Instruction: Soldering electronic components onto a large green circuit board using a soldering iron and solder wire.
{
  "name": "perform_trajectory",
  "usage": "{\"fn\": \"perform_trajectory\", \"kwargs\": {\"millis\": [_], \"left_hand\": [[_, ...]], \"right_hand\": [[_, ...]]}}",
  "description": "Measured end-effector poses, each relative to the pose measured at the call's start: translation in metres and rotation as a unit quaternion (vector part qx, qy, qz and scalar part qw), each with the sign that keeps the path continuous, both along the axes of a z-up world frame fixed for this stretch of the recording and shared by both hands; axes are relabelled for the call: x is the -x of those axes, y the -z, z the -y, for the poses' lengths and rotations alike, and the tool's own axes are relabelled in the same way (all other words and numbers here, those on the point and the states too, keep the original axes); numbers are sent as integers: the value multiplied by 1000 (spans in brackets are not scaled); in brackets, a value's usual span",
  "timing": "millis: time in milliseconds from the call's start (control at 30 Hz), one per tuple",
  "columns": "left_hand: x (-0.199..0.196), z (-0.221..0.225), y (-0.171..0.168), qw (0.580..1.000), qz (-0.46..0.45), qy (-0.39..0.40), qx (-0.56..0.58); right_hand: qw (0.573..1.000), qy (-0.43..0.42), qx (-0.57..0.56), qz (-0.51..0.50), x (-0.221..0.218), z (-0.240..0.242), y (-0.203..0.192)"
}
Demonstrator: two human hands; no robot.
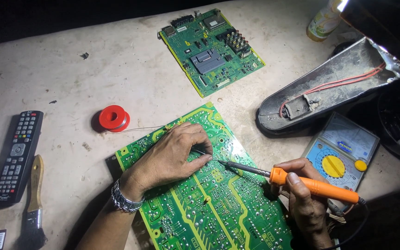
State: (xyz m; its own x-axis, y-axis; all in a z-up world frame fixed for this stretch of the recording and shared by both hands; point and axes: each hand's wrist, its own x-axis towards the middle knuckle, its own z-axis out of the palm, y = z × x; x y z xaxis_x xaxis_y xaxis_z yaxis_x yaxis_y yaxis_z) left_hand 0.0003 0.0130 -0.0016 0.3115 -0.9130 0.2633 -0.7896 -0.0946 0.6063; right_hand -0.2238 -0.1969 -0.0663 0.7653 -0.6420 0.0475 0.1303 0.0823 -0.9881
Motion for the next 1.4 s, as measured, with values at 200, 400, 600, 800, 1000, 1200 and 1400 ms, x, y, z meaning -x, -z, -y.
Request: {"fn": "perform_trajectory", "kwargs": {"millis": [200, 400, 600, 800, 1000, 1200, 1400], "left_hand": [[0, 0, 2, 1000, 10, 1, 2], [1, 0, 2, 1000, 17, -1, 2], [0, -1, -5, 1000, -16, -3, 7], [-2, -1, -10, 999, -28, -14, 17], [-14, -14, -18, 993, -23, -112, 16], [-11, -13, -21, 992, -72, -100, -14], [-11, -10, -8, 998, -32, -59, -11]], "right_hand": [[1000, -9, 1, 11, 0, -2, -4], [1000, -6, 7, 5, -1, -2, -3], [1000, -4, 12, 5, -1, -2, -4], [1000, 3, -15, 25, -1, -7, -9], [993, 44, -66, 92, 4, -1, 4], [997, 46, -48, 33, 3, -4, -3], [999, 21, -42, 26, 1, 2, 0]]}}
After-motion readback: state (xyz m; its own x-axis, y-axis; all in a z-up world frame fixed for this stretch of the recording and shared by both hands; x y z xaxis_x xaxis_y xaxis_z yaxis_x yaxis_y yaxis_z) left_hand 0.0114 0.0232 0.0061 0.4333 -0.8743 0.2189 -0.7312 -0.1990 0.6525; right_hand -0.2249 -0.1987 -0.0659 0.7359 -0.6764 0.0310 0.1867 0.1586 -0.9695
